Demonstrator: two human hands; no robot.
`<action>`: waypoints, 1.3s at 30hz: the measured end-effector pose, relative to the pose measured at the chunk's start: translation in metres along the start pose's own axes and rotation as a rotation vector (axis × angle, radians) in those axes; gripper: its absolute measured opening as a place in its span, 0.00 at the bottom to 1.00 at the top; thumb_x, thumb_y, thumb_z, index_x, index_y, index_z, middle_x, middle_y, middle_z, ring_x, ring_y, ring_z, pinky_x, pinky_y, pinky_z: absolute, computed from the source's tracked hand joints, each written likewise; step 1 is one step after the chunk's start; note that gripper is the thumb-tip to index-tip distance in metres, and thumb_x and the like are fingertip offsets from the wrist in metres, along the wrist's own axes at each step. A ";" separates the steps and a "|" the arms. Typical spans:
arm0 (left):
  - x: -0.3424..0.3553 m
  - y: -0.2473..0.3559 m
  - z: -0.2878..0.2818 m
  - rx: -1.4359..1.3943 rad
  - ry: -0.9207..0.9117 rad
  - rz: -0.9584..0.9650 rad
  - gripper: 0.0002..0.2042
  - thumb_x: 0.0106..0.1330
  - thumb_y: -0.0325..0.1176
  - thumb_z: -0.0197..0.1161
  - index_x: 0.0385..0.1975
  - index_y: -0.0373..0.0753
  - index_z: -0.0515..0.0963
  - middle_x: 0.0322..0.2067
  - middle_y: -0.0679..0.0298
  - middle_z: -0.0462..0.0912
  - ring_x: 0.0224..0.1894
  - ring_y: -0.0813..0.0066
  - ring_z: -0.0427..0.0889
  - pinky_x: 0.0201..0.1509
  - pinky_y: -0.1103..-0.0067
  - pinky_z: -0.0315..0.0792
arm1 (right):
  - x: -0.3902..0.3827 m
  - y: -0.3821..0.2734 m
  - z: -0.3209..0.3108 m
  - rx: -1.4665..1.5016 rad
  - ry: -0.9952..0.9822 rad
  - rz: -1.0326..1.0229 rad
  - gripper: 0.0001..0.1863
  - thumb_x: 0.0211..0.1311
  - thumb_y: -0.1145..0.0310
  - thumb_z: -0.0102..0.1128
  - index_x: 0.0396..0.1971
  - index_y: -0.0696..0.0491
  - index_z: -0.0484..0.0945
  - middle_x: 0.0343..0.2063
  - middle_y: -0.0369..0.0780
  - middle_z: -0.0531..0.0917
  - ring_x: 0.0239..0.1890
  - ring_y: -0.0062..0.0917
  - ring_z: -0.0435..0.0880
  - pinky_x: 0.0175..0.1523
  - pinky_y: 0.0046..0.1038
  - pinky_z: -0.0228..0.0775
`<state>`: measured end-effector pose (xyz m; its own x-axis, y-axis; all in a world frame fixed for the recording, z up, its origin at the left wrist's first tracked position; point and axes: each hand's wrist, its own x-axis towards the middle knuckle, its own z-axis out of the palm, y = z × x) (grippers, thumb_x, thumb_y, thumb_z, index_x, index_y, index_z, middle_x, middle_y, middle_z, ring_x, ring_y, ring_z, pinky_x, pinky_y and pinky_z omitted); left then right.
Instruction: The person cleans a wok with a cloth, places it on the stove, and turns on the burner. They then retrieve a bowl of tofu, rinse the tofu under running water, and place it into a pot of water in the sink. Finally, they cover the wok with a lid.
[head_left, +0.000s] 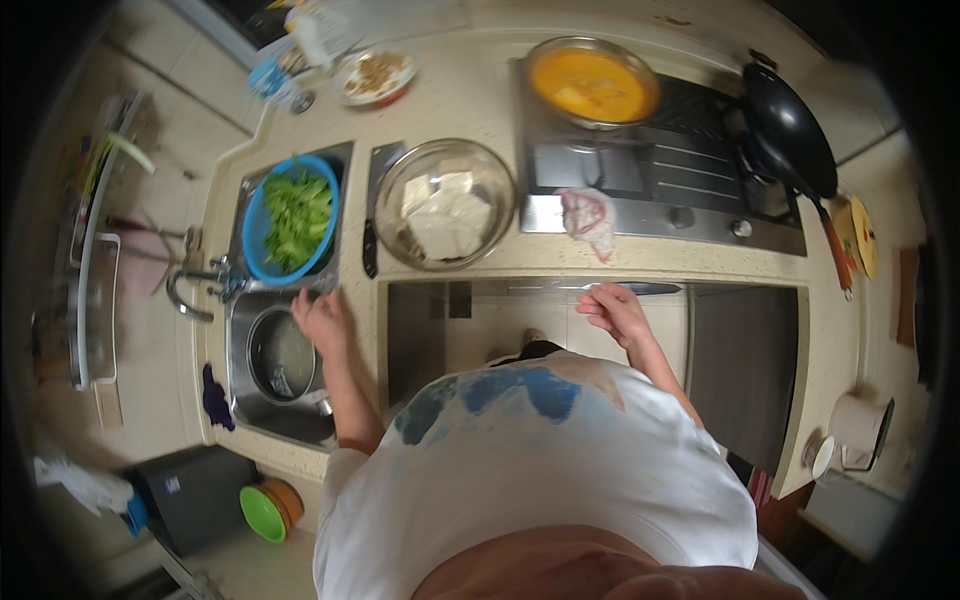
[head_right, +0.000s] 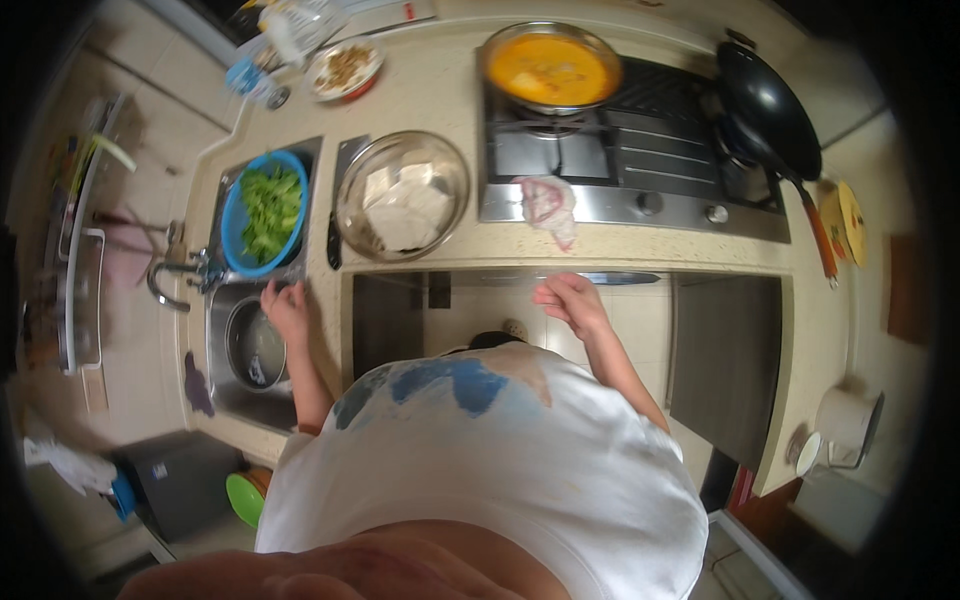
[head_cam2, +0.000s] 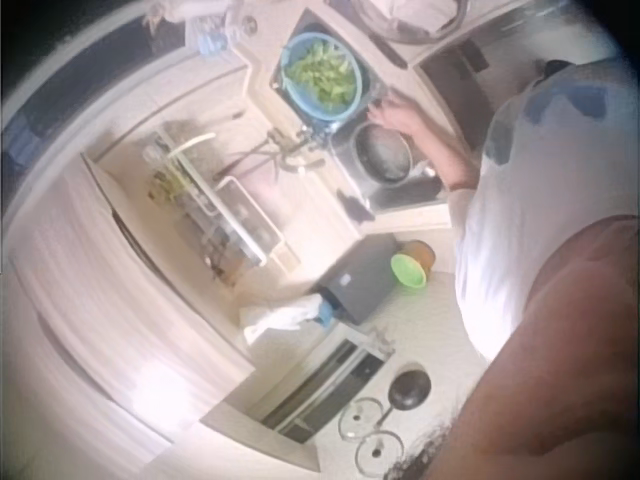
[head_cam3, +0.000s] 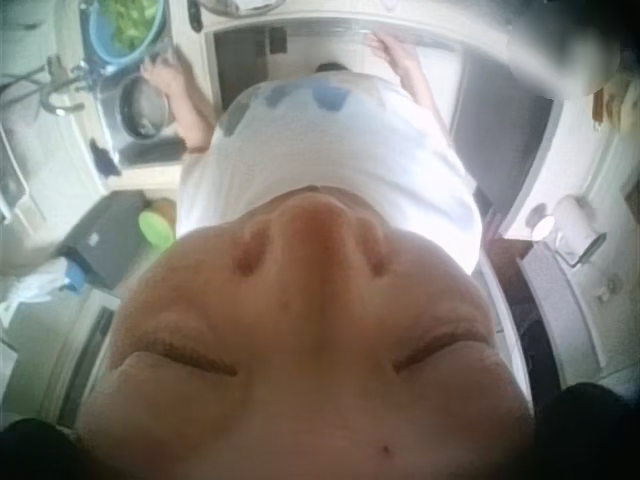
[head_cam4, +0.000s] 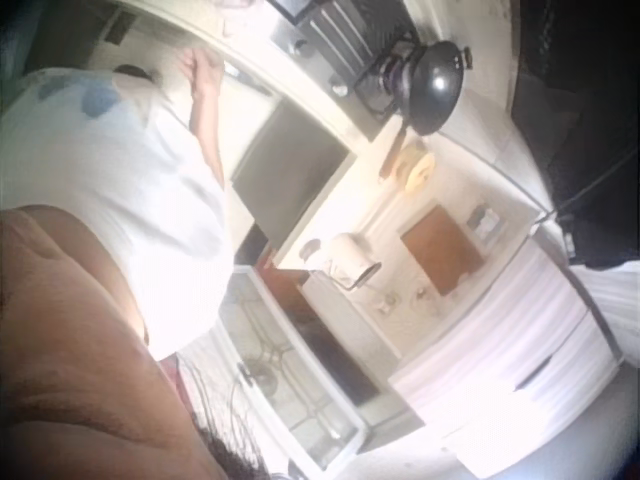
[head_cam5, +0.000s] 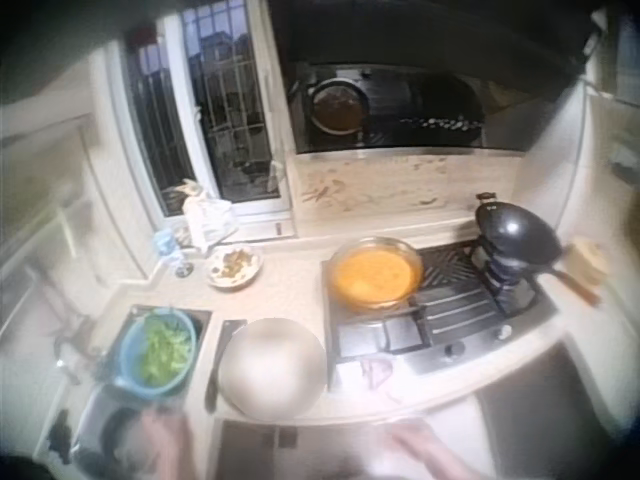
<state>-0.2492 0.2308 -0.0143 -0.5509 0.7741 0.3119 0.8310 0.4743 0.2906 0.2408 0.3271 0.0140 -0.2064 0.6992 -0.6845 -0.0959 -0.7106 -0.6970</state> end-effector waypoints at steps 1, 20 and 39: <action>0.002 0.004 0.004 0.022 -0.003 -0.069 0.11 0.58 0.38 0.59 0.29 0.37 0.82 0.56 0.44 0.65 0.58 0.43 0.61 0.61 0.60 0.56 | -0.006 0.003 -0.002 0.030 -0.023 -0.031 0.11 0.64 0.63 0.53 0.35 0.57 0.75 0.31 0.41 0.82 0.31 0.22 0.84 0.29 0.16 0.76; 0.016 0.043 0.012 -0.275 0.089 0.215 0.20 0.56 0.38 0.64 0.47 0.37 0.74 0.57 0.49 0.65 0.60 0.41 0.58 0.60 0.57 0.55 | -0.046 0.050 0.031 0.020 0.016 0.022 0.09 0.65 0.68 0.49 0.39 0.55 0.75 0.32 0.36 0.82 0.30 0.18 0.82 0.29 0.14 0.74; 0.047 0.060 0.030 -0.369 0.302 0.101 0.09 0.55 0.36 0.63 0.22 0.37 0.77 0.46 0.55 0.74 0.54 0.46 0.64 0.55 0.56 0.59 | -0.060 0.053 0.018 -0.024 0.117 0.008 0.10 0.65 0.66 0.51 0.40 0.54 0.74 0.31 0.36 0.81 0.30 0.18 0.81 0.28 0.13 0.71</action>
<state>-0.2228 0.3083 -0.0092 -0.5121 0.6265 0.5875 0.8288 0.1809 0.5295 0.2311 0.2463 0.0222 -0.0917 0.6990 -0.7092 -0.0706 -0.7150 -0.6956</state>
